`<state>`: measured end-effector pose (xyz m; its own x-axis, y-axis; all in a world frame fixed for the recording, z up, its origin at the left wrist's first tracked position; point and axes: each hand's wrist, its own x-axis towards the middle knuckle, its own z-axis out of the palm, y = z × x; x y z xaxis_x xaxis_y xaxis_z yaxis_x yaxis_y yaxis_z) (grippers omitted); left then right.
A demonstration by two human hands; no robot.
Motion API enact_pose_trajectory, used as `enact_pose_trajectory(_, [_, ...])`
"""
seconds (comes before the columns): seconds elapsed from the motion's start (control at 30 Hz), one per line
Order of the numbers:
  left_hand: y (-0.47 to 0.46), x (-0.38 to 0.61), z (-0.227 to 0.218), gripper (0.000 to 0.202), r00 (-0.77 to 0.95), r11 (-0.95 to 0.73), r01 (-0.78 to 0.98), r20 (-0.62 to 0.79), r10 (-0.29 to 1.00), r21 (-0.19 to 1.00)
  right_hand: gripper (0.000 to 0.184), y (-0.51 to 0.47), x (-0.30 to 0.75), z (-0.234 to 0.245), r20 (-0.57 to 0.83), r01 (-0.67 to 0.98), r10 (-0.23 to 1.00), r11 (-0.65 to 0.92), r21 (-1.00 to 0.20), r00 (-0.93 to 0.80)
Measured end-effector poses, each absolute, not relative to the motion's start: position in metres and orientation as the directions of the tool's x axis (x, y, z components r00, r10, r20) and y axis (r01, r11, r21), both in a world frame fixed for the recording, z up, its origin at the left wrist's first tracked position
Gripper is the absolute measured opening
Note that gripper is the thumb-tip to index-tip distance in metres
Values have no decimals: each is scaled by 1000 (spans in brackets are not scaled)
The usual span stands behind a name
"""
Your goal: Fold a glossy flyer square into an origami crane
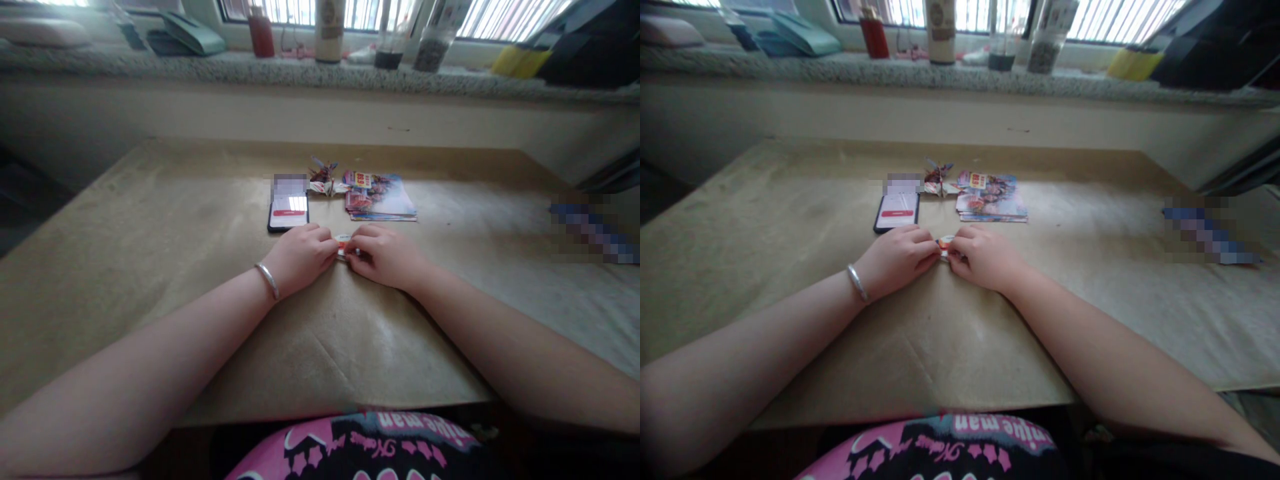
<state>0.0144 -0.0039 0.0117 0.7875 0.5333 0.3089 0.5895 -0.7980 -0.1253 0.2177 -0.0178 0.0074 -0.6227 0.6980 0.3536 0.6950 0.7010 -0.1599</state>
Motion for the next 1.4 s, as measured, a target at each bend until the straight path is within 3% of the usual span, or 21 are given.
enact_pose_trajectory(0.3, [-1,14,9,25,747,-785,618,349,565,-53,26,-17,220,11,300,716,706,691,-97,-641])
enact_pose_trajectory(0.5, [-2,11,9,25,760,-806,590,360,541,-37,31,-13,218,7,272,744,743,657,-121,-612])
enact_pose_trajectory(0.7, [-3,8,9,22,781,-831,555,376,499,-49,21,-11,221,2,267,763,813,580,-285,-518])
enact_pose_trajectory(1.03, [-2,3,9,21,851,-875,453,376,367,-173,14,-8,223,-2,204,692,904,420,-587,-376])
enact_pose_trajectory(1.4, [1,-2,5,29,871,-899,423,323,369,-114,11,-7,222,-2,147,700,905,404,-589,-398])
